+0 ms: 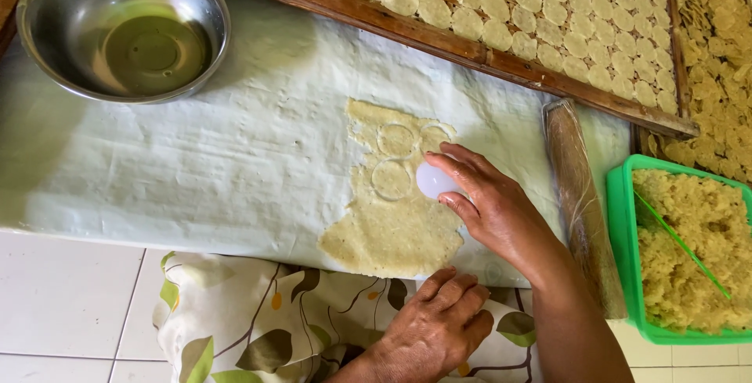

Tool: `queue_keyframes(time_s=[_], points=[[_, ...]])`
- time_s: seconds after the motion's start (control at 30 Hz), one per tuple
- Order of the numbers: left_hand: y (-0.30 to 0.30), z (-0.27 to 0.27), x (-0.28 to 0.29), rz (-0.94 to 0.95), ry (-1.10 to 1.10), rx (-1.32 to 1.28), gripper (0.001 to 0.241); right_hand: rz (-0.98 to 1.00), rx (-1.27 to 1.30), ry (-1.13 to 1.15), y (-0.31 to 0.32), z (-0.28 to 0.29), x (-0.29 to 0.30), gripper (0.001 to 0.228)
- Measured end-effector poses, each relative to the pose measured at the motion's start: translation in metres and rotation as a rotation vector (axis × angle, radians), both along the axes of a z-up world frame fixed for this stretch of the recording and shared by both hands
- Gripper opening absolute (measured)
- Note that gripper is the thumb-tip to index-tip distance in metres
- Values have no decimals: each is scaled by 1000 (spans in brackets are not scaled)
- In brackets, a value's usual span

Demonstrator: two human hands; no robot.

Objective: The person rolls out a sheet of dough on a plastic sheet with a rolling pin, then cuts circles from the flattened dough by pressing a plastic bottle into it.

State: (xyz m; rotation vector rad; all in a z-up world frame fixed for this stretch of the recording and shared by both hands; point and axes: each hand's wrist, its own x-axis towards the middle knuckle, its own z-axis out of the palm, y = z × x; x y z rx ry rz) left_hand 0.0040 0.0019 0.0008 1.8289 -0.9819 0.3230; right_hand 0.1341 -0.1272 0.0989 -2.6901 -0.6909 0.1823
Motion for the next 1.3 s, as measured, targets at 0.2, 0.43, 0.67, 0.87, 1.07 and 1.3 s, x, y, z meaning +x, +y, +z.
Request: queue_keyframes(time_s=[0.2,0.43,0.67,0.87,1.07,1.3], points=[[-7,-7,-5,74,-17,9,28,-7,-9,23,6,-2,3,52],[-5,-4,-4,95,-26,9,22,-30,-31,26,11,-3,0,52],[2,6,-2,79,-17,38,28,-47,-23,22,16,3,-1,52],[4,6,-5,54,-14,52,37,-44,-17,27,14,-1,-2,52],[4,6,-3,86,-33,57,30,-50,-42,29,14,-1,1,53],[0,2,-6,101,-51,52,26,-68,-60,73,18,4,0,54]])
